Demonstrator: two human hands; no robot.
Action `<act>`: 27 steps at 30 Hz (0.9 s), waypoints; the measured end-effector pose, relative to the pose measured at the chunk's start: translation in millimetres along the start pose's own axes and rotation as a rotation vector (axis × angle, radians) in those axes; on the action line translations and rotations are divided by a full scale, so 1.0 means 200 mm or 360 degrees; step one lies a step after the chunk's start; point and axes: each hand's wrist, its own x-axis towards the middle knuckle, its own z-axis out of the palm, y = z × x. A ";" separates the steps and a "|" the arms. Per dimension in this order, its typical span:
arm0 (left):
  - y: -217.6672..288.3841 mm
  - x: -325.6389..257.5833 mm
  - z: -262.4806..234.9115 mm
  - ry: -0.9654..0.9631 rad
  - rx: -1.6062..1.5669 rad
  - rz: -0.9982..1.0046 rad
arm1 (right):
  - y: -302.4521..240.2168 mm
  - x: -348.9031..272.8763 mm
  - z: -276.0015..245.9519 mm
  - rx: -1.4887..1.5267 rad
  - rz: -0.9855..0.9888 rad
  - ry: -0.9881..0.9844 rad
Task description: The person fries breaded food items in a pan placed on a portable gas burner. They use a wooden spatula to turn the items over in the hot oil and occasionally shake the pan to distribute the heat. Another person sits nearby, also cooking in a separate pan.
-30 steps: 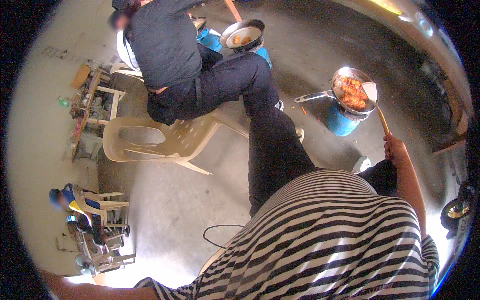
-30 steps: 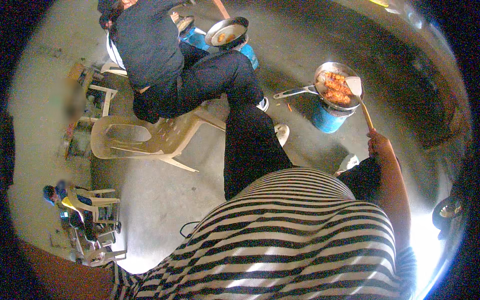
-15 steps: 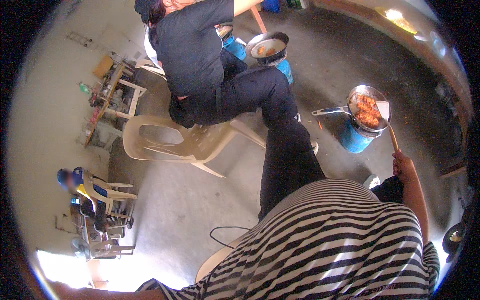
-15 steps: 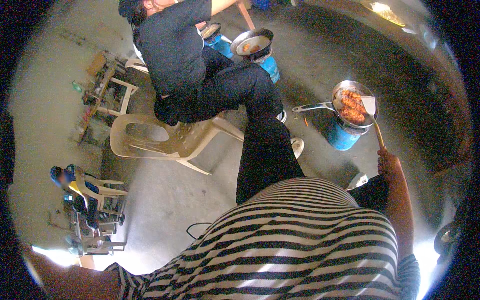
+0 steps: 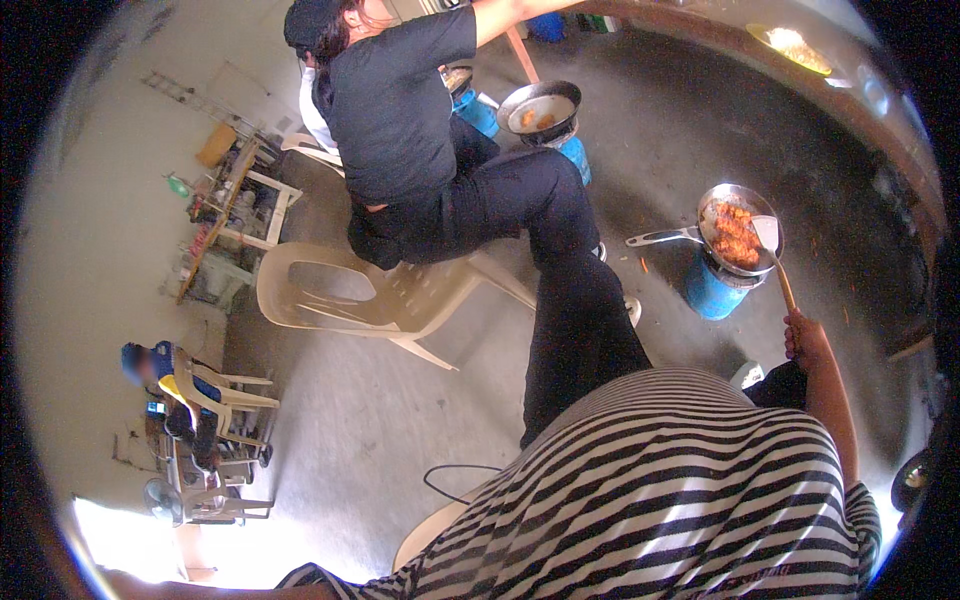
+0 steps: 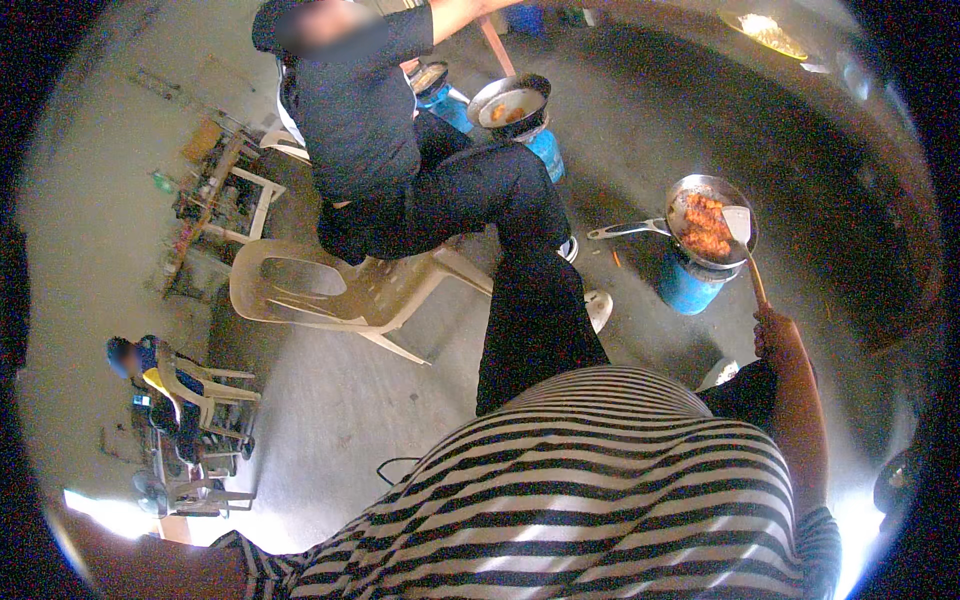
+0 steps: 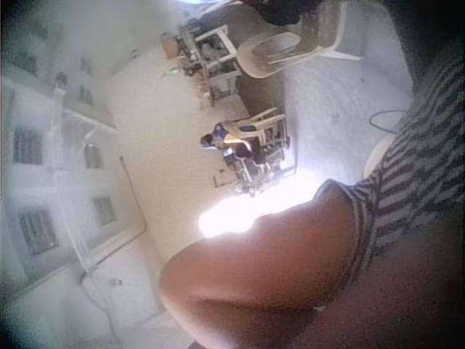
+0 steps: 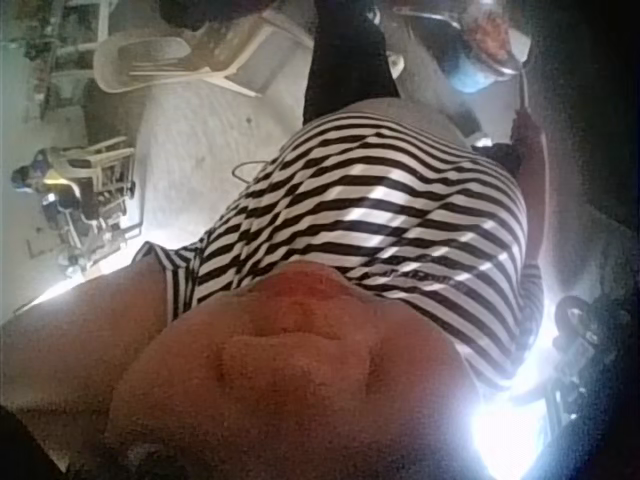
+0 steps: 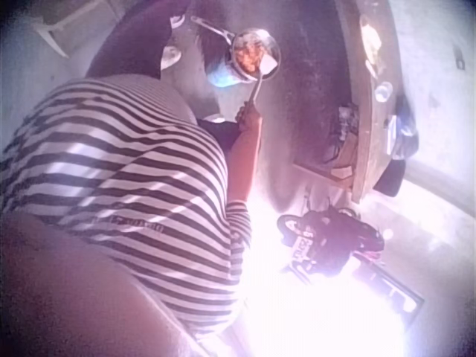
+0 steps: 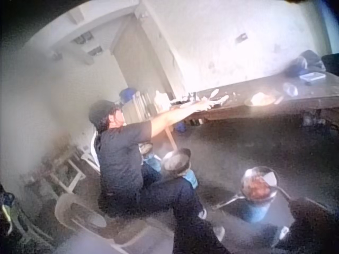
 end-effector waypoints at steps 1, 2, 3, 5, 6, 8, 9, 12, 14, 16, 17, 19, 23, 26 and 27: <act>0.01 0.00 0.00 0.0002 0.0004 -0.0004 | 0.00 0.00 0.00 0.0020 0.0004 0.0038; 0.01 0.00 0.00 0.0007 0.0011 -0.0007 | 0.00 0.00 0.01 0.0025 0.0006 0.0013; 0.01 0.00 0.00 0.0011 0.0017 -0.0006 | 0.00 0.00 0.01 0.0029 0.0007 -0.0013; 0.02 0.00 0.00 0.0019 0.0025 -0.0009 | 0.00 -0.01 0.00 0.0057 0.0005 -0.0041; 0.02 0.00 0.00 0.0026 0.0029 -0.0011 | 0.01 -0.01 0.00 0.0080 -0.0001 -0.0051; 0.03 0.01 0.01 0.0027 0.0033 -0.0011 | 0.01 0.00 -0.01 0.0078 -0.0019 -0.0047; 0.03 0.01 0.01 0.0035 0.0035 -0.0011 | 0.02 0.00 -0.01 0.0055 -0.0028 -0.0036; 0.03 0.00 0.01 0.0049 0.0048 -0.0011 | 0.01 0.00 0.00 0.0050 0.0002 -0.0050; 0.04 0.01 0.01 0.0055 0.0050 -0.0005 | 0.01 0.01 -0.01 0.0074 0.0017 -0.0062; 0.04 0.01 0.01 0.0058 0.0057 0.0002 | 0.01 0.02 -0.02 0.0096 0.0019 -0.0070; 0.04 0.01 0.00 0.0060 0.0060 0.0000 | 0.02 0.02 -0.02 0.0093 0.0019 -0.0086; 0.05 0.01 0.01 0.0065 0.0065 0.0004 | 0.01 0.02 -0.02 0.0083 0.0021 -0.0118; 0.05 -0.01 0.00 0.0087 0.0083 0.0012 | 0.01 0.02 0.01 -0.0038 -0.0025 -0.0040; 0.07 0.01 0.01 0.0080 0.0076 0.0037 | 0.01 0.01 -0.02 -0.0011 0.0002 -0.0051; 0.07 0.01 0.01 0.0079 0.0070 0.0046 | 0.01 0.01 -0.03 0.0018 -0.0003 -0.0064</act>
